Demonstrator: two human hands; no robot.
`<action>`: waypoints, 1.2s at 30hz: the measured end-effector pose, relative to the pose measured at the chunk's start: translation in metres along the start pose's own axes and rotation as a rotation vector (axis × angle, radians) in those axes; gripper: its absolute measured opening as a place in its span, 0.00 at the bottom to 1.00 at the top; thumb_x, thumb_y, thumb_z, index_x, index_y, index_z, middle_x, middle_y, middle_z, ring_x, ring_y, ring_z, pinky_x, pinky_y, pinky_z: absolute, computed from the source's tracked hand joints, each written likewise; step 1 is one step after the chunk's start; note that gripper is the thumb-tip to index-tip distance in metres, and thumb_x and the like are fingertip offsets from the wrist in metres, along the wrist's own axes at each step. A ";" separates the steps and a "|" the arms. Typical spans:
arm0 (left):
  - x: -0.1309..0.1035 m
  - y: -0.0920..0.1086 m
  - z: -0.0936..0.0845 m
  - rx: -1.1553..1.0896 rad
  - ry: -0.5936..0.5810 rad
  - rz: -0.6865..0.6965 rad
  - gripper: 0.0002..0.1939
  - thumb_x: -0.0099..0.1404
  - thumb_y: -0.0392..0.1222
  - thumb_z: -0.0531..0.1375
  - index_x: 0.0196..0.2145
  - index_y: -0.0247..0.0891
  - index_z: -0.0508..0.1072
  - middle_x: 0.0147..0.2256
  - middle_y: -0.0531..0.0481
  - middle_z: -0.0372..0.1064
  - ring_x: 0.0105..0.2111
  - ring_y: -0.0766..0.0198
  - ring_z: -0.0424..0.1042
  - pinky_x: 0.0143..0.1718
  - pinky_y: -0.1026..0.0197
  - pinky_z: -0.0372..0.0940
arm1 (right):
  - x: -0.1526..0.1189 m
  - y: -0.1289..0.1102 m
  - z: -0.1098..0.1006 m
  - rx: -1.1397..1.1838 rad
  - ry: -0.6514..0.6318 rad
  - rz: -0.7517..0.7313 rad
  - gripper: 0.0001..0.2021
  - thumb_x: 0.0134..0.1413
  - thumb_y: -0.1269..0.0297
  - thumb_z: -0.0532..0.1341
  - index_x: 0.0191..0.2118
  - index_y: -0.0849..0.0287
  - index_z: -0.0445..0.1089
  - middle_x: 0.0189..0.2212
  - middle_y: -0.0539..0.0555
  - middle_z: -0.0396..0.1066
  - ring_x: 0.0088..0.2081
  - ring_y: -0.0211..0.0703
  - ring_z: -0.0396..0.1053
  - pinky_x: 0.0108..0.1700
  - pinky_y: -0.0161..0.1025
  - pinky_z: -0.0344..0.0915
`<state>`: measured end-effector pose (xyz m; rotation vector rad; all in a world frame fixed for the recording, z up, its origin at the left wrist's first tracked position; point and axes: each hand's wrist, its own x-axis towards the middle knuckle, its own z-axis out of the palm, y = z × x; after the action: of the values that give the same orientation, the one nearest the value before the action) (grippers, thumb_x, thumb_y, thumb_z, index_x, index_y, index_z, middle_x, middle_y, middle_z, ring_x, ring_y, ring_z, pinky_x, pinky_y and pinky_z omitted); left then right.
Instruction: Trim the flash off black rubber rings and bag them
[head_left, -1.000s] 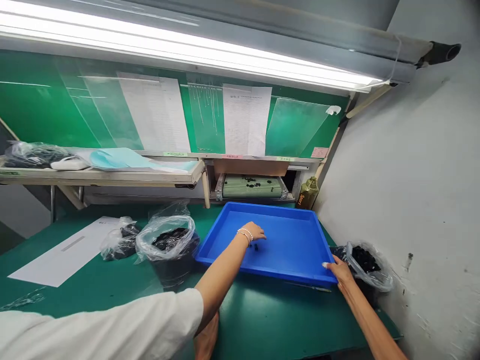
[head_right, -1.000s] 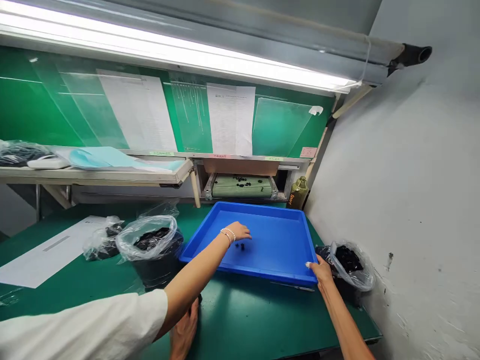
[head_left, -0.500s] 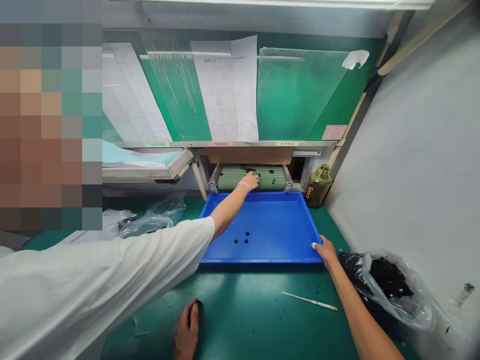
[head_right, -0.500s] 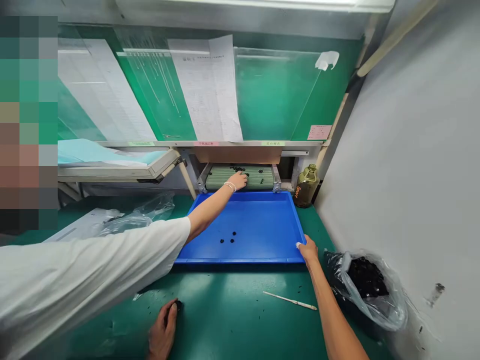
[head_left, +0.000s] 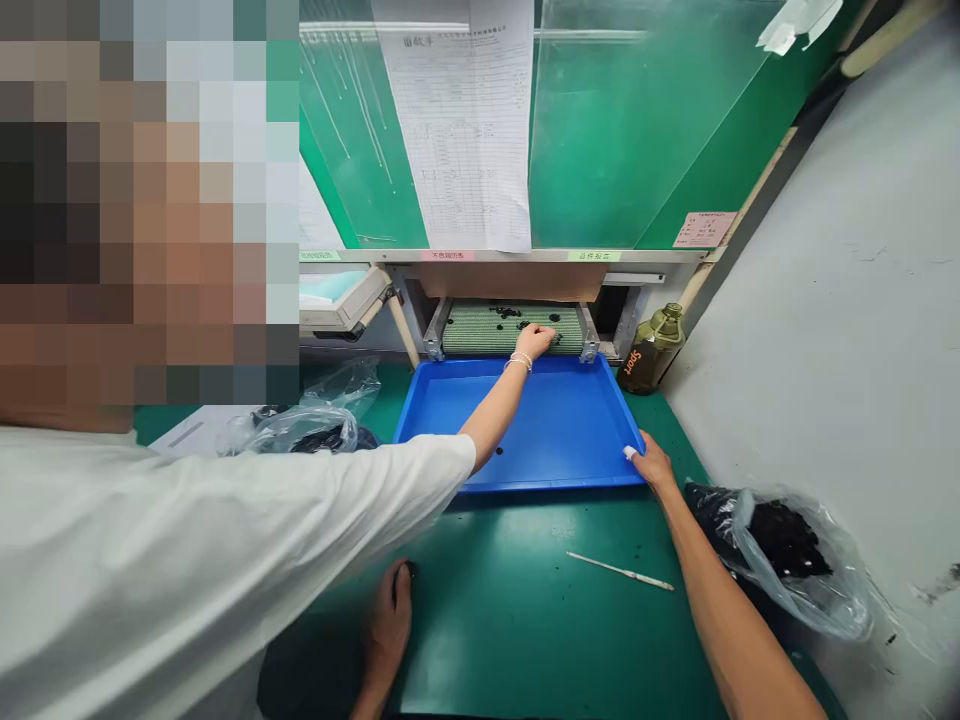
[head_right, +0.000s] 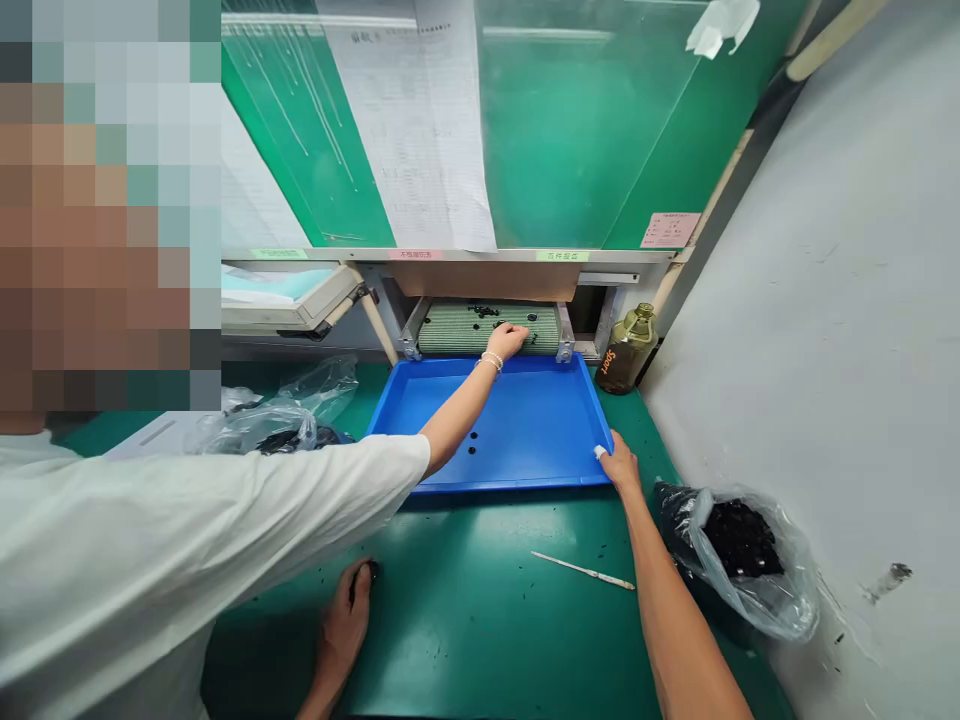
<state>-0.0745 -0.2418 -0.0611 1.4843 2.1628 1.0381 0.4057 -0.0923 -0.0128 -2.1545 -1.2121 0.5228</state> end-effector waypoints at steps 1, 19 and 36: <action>0.000 0.000 -0.001 -0.015 0.002 0.001 0.16 0.61 0.52 0.46 0.37 0.47 0.69 0.34 0.50 0.75 0.36 0.57 0.74 0.35 0.53 0.69 | -0.005 -0.002 -0.002 -0.008 0.024 0.009 0.29 0.44 0.61 0.60 0.56 0.60 0.62 0.42 0.58 0.72 0.40 0.49 0.70 0.42 0.41 0.63; 0.001 -0.006 -0.012 -0.266 -0.133 -0.186 0.23 0.57 0.57 0.54 0.41 0.36 0.70 0.29 0.50 0.72 0.29 0.57 0.73 0.30 0.58 0.68 | -0.223 0.016 0.027 -0.439 0.032 -0.476 0.14 0.58 0.71 0.48 0.42 0.55 0.69 0.37 0.55 0.68 0.38 0.45 0.62 0.39 0.41 0.56; -0.002 0.048 0.023 -0.237 -0.442 0.311 0.17 0.65 0.49 0.48 0.43 0.42 0.73 0.46 0.45 0.68 0.47 0.58 0.67 0.50 0.57 0.63 | -0.200 -0.006 0.051 -0.026 -0.089 -0.433 0.18 0.57 0.69 0.46 0.49 0.56 0.67 0.36 0.54 0.69 0.37 0.42 0.68 0.40 0.38 0.66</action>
<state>-0.0274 -0.2251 -0.0423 1.7681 1.4886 0.9116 0.2705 -0.2460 -0.0375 -1.8257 -1.6838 0.4168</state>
